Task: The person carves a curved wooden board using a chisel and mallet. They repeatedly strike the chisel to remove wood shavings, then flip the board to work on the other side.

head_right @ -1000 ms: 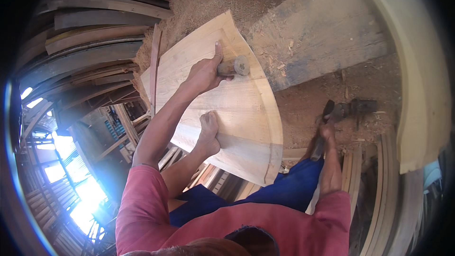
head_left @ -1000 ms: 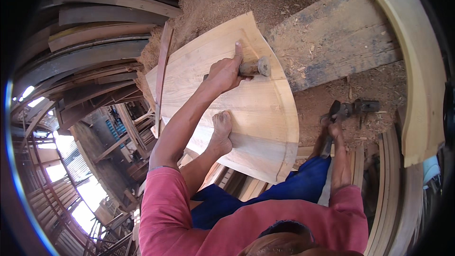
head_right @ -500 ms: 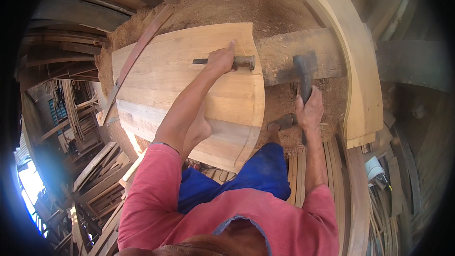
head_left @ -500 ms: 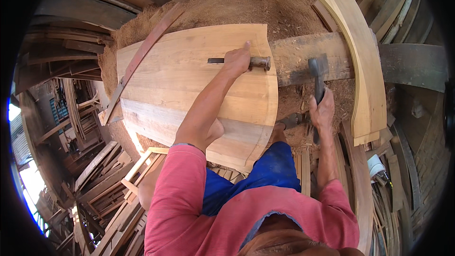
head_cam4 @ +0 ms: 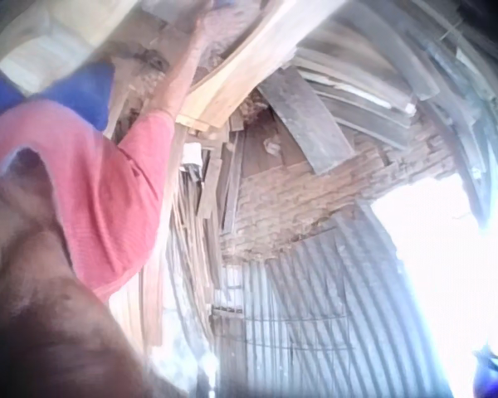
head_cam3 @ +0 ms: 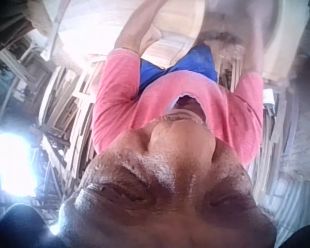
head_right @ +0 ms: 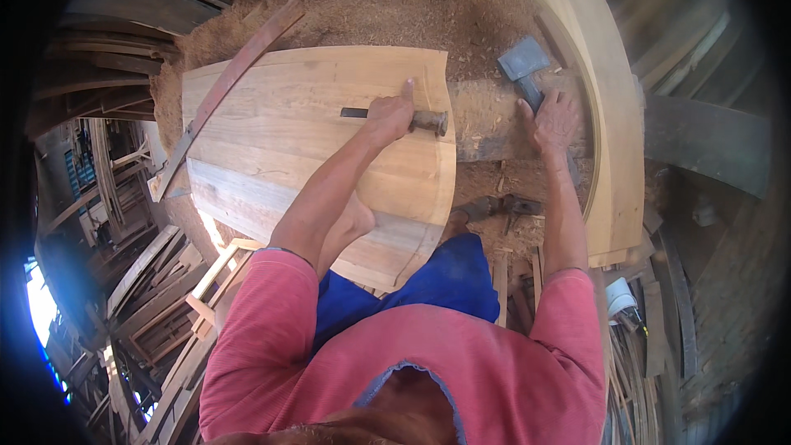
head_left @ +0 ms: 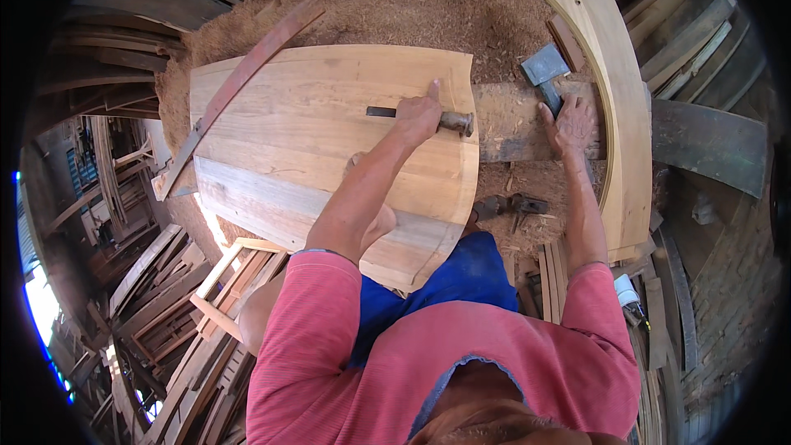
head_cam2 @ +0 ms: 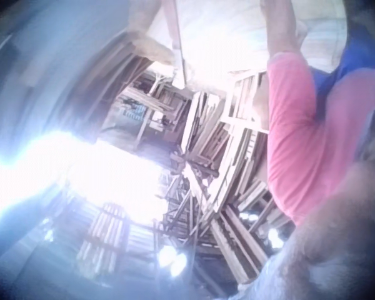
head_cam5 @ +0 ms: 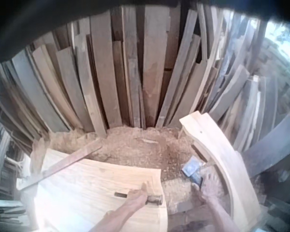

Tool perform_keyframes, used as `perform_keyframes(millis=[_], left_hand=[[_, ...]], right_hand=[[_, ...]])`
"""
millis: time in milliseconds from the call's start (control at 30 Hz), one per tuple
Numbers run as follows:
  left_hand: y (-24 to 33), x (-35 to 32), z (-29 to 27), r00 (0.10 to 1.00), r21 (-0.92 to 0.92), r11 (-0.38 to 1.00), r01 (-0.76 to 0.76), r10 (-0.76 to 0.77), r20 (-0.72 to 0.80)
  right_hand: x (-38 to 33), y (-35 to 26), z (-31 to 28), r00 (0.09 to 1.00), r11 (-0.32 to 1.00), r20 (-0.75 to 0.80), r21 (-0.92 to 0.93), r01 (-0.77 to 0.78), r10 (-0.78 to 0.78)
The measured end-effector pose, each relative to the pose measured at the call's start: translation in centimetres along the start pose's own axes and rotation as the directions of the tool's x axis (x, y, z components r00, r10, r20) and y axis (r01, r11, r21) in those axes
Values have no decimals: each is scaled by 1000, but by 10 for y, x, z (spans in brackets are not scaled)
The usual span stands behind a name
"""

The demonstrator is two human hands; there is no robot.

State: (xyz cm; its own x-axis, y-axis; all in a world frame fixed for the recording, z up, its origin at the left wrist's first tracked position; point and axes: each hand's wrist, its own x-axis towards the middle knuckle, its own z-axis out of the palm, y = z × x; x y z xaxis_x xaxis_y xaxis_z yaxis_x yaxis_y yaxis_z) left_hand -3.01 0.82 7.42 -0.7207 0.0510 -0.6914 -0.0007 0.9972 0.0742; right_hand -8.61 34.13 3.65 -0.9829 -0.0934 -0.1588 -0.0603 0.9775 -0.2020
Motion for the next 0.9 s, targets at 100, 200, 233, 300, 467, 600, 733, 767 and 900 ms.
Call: perform_keyframes(millis=[100,200,233,300,467,600,733,767,900], left_hand=[[-2,2,-3,1000,-7,1000,-2,2,16],[1,4,-9,998,-5,1000,-28,28,49],[5,6,-12,996,-11,1000,-25,25,81],[8,8,-13,990,-36,999,-19,24,140],[5,15,-11,981,-42,999,-32,40,190],[5,9,-8,986,-47,998,-35,42,162],[3,14,2,998,-36,999,39,-37,59],[4,17,0,997,-40,997,72,-71,13],[10,4,4,992,-76,989,123,-122,21]], right_hand=[[6,-4,0,999,999,41,30,-17,16],[8,-3,1,998,999,61,25,-34,33],[7,-2,1,997,999,63,12,-43,42],[8,-4,2,994,998,92,-36,-55,58],[20,-16,-6,984,989,150,-123,-78,96],[15,-8,1,983,988,164,-138,-61,84],[18,-14,-4,979,991,183,-112,-70,90],[26,-15,-5,979,992,184,-106,-64,82],[12,-12,-9,984,994,163,-86,-62,75]])
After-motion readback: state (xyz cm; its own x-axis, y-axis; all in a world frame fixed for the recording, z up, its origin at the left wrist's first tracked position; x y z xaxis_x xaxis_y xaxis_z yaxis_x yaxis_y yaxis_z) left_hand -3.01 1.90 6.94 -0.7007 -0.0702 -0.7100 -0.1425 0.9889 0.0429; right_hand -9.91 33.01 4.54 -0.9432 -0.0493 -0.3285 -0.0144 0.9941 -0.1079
